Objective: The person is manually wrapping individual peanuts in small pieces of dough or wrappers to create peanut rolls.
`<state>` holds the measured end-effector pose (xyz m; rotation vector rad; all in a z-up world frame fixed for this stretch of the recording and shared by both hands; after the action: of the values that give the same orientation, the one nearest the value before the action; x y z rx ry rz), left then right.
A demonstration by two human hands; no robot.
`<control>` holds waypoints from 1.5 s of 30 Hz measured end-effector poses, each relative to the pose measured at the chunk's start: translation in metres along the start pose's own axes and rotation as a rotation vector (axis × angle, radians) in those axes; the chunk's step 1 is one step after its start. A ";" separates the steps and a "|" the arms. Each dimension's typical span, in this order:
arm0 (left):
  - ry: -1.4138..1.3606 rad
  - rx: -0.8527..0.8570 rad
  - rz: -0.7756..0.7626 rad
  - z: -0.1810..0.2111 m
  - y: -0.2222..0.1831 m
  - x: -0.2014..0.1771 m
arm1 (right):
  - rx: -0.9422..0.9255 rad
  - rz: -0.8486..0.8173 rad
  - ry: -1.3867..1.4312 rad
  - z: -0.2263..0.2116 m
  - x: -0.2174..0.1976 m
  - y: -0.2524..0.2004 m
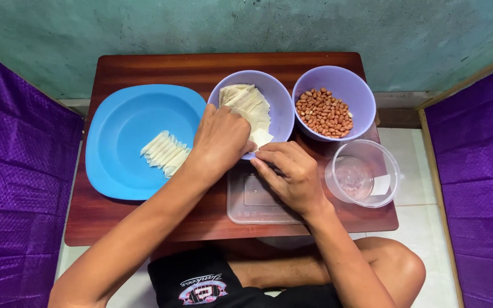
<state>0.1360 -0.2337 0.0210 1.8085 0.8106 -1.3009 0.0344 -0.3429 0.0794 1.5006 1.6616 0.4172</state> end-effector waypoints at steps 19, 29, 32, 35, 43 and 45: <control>-1.000 -0.173 -0.216 -0.034 0.000 -0.051 | 0.007 0.050 0.039 0.003 -0.007 0.013; -1.257 -0.074 -0.089 -0.018 0.005 -0.051 | 0.396 0.194 0.555 0.048 -0.023 0.031; -1.220 -0.068 -0.036 -0.020 0.004 -0.045 | 0.453 0.206 0.653 0.062 -0.015 0.036; -1.209 -0.142 0.096 -0.035 0.000 -0.056 | 0.468 0.263 0.633 0.068 -0.016 0.041; -1.297 -0.239 0.290 -0.053 -0.008 -0.055 | 0.490 0.276 0.562 0.075 -0.011 0.041; -1.294 -0.215 0.265 -0.051 -0.007 -0.049 | 0.482 0.293 0.516 0.078 -0.011 0.037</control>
<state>0.1411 -0.1895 0.0767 0.5773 -0.0299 -1.7148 0.1168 -0.3660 0.0637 2.1429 2.0422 0.6332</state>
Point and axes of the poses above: each hand's wrist, its own y-axis towards the middle knuckle, its own x-axis out of the palm, z = x × y, the point moved 9 cm from there along y, towards the middle knuckle, and after that the axes turned 14 degrees about y, right-handed, at the moved point
